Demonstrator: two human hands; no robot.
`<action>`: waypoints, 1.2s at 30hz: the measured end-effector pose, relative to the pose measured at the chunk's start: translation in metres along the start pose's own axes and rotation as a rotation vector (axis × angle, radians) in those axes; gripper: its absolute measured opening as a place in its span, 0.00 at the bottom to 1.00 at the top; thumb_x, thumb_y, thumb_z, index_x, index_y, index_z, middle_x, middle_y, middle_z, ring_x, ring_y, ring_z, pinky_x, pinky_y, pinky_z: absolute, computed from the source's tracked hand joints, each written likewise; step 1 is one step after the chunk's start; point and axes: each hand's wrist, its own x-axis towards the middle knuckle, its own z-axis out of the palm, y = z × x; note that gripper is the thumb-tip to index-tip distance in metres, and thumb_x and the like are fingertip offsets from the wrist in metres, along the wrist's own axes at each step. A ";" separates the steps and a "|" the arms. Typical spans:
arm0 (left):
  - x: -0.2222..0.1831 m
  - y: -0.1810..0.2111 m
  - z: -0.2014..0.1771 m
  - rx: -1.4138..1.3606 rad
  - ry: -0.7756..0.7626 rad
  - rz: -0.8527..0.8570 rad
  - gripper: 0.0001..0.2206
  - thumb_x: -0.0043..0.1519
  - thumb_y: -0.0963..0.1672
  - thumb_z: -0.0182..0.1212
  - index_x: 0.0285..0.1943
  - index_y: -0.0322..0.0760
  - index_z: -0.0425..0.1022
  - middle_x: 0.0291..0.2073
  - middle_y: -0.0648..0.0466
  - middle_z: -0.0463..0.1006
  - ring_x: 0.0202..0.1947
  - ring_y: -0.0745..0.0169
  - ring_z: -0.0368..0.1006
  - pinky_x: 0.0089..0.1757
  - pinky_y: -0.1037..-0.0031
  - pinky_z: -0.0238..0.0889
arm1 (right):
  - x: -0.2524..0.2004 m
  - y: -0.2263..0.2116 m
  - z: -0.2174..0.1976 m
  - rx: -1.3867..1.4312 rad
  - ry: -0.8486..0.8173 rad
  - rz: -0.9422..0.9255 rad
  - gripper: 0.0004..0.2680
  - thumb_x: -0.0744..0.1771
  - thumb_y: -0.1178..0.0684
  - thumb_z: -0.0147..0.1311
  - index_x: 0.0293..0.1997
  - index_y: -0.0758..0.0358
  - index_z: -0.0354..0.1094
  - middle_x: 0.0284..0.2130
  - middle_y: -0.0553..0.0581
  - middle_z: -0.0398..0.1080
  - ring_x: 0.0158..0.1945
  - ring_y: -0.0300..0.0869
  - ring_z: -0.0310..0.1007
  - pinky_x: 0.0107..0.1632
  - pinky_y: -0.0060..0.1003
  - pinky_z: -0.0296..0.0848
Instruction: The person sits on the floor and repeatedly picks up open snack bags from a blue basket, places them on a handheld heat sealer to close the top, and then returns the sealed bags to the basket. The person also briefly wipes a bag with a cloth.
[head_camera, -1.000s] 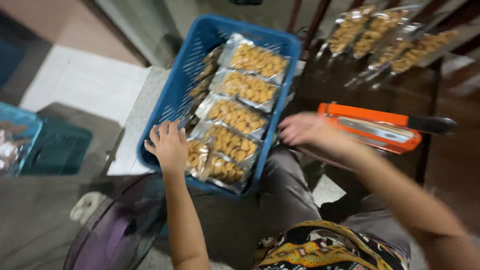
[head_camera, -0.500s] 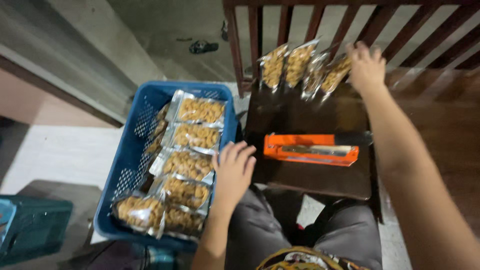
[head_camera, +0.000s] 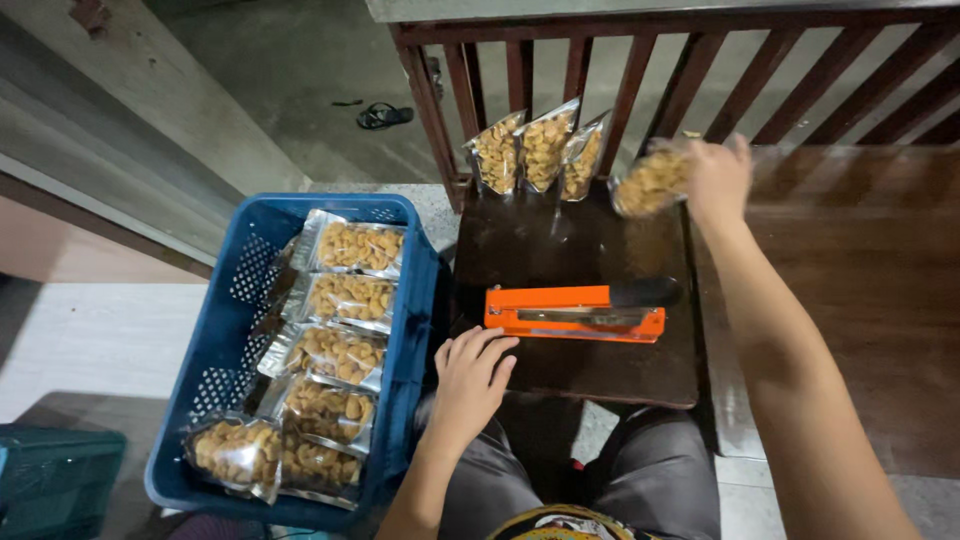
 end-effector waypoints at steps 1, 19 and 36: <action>0.002 0.004 0.001 -0.014 -0.014 0.014 0.12 0.64 0.46 0.60 0.55 0.45 0.79 0.55 0.55 0.75 0.63 0.52 0.65 0.60 0.52 0.49 | -0.003 0.006 -0.013 0.048 0.033 0.065 0.14 0.60 0.65 0.55 0.49 0.62 0.72 0.43 0.56 0.78 0.53 0.51 0.76 0.66 0.53 0.62; 0.021 0.100 0.079 -0.811 -0.341 0.096 0.50 0.54 0.61 0.66 0.79 0.33 0.49 0.67 0.39 0.68 0.67 0.48 0.67 0.63 0.61 0.62 | -0.090 -0.084 -0.268 0.532 -0.122 0.029 0.10 0.66 0.62 0.58 0.52 0.63 0.76 0.45 0.58 0.78 0.49 0.46 0.78 0.57 0.40 0.71; -0.035 0.016 0.159 -1.486 -0.412 -0.715 0.25 0.61 0.49 0.65 0.65 0.37 0.67 0.51 0.51 0.79 0.46 0.64 0.80 0.44 0.73 0.78 | -0.123 -0.115 -0.111 0.346 -0.400 0.597 0.13 0.70 0.39 0.51 0.50 0.52 0.76 0.44 0.66 0.74 0.49 0.63 0.73 0.50 0.55 0.72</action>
